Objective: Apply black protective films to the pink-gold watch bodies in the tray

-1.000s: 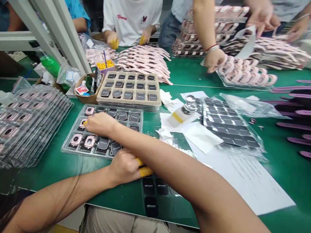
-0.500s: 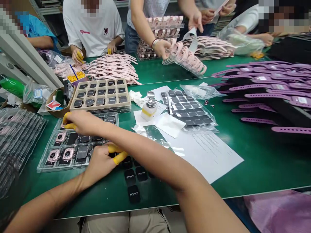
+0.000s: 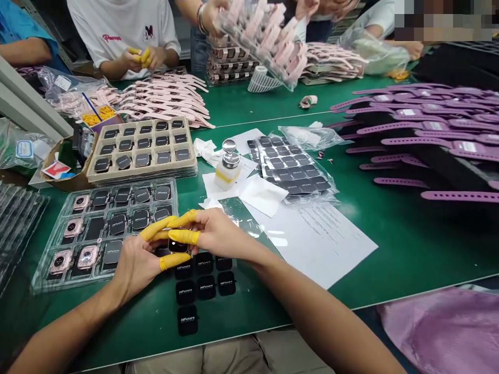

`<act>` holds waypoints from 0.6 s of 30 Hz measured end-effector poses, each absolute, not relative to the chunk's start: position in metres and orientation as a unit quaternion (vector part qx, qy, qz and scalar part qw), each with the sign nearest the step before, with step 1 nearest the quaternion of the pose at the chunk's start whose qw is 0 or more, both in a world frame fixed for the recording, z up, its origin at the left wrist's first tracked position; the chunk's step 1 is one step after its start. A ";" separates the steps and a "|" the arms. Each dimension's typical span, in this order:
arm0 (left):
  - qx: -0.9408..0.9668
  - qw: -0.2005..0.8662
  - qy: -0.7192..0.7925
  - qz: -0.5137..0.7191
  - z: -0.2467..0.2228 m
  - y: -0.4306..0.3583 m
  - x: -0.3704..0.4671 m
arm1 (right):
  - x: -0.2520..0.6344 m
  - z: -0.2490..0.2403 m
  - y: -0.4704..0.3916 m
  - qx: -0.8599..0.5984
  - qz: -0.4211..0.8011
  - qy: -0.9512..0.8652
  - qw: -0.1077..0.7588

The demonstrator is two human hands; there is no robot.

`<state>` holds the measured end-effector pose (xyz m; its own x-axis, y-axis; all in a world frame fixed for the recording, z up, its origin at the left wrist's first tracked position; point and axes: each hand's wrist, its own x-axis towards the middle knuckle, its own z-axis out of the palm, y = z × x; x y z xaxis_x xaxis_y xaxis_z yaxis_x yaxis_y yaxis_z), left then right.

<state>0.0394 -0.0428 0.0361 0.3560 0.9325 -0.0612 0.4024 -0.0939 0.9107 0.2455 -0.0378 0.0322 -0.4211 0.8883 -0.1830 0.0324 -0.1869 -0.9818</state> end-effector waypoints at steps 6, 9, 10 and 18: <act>0.553 0.606 0.476 0.317 0.024 -0.044 0.040 | 0.248 0.027 -0.037 -0.412 0.548 -0.636 0.354; 0.530 0.615 0.473 0.343 0.015 -0.045 0.037 | 0.247 0.022 -0.038 -0.433 0.528 -0.633 0.366; 0.544 0.593 0.482 0.347 0.014 -0.046 0.035 | 0.245 0.020 -0.039 -0.439 0.511 -0.640 0.369; 0.680 0.423 0.497 0.334 0.032 -0.052 0.038 | 0.244 0.022 -0.046 -0.430 0.287 -0.788 0.335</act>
